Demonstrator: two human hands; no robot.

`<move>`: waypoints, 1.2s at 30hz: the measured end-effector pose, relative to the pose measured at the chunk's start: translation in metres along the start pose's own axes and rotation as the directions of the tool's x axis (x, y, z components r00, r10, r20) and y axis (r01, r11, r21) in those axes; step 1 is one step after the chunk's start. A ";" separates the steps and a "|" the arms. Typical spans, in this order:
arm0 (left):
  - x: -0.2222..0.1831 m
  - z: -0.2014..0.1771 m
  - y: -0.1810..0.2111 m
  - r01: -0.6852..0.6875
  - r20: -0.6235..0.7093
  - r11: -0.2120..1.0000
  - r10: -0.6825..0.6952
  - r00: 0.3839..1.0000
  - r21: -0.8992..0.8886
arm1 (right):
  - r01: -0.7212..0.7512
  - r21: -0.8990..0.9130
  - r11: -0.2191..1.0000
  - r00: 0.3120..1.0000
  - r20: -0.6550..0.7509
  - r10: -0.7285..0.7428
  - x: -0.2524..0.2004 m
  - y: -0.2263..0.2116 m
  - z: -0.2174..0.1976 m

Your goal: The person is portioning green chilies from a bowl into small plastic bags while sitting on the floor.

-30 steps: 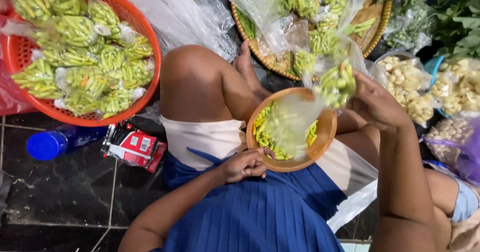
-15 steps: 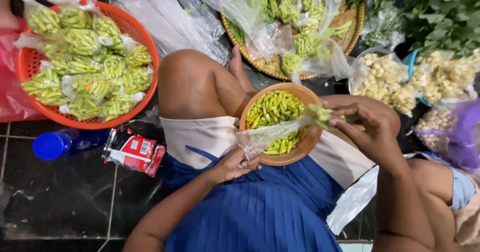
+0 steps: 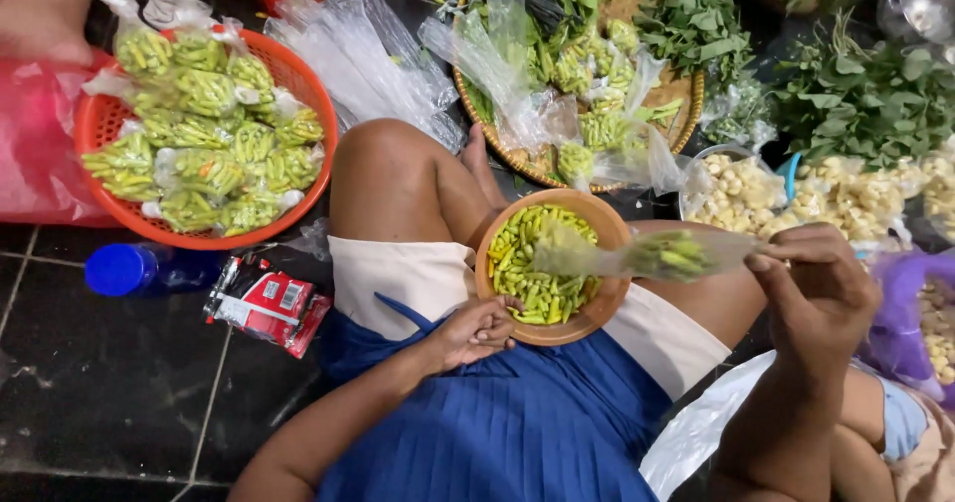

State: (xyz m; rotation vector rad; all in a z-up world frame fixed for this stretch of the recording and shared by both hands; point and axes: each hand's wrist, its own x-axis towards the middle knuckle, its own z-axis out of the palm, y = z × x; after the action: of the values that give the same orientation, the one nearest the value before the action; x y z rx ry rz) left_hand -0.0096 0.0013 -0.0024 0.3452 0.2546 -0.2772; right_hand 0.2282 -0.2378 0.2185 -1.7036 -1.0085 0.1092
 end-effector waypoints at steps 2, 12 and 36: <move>0.002 -0.001 -0.004 -0.014 -0.006 0.999 0.014 1.000 -0.032 | 0.051 -0.046 0.998 0.997 -0.058 -0.054 0.004 -0.009 0.002; 0.004 -0.007 -0.007 -0.009 0.074 0.999 0.013 0.997 -0.042 | 0.062 -0.152 0.986 0.998 -0.023 -0.066 0.018 -0.024 -0.012; 0.029 -0.050 -0.028 -0.055 0.210 0.996 0.070 0.975 -0.074 | -0.715 0.493 0.496 0.699 0.476 0.533 0.218 0.143 0.265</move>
State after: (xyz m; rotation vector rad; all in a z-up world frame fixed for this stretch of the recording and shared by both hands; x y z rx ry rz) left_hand -0.0014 -0.0120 -0.0648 0.2537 0.0421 -0.2406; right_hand 0.3061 0.0997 0.0823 -1.3104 -0.3586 1.0943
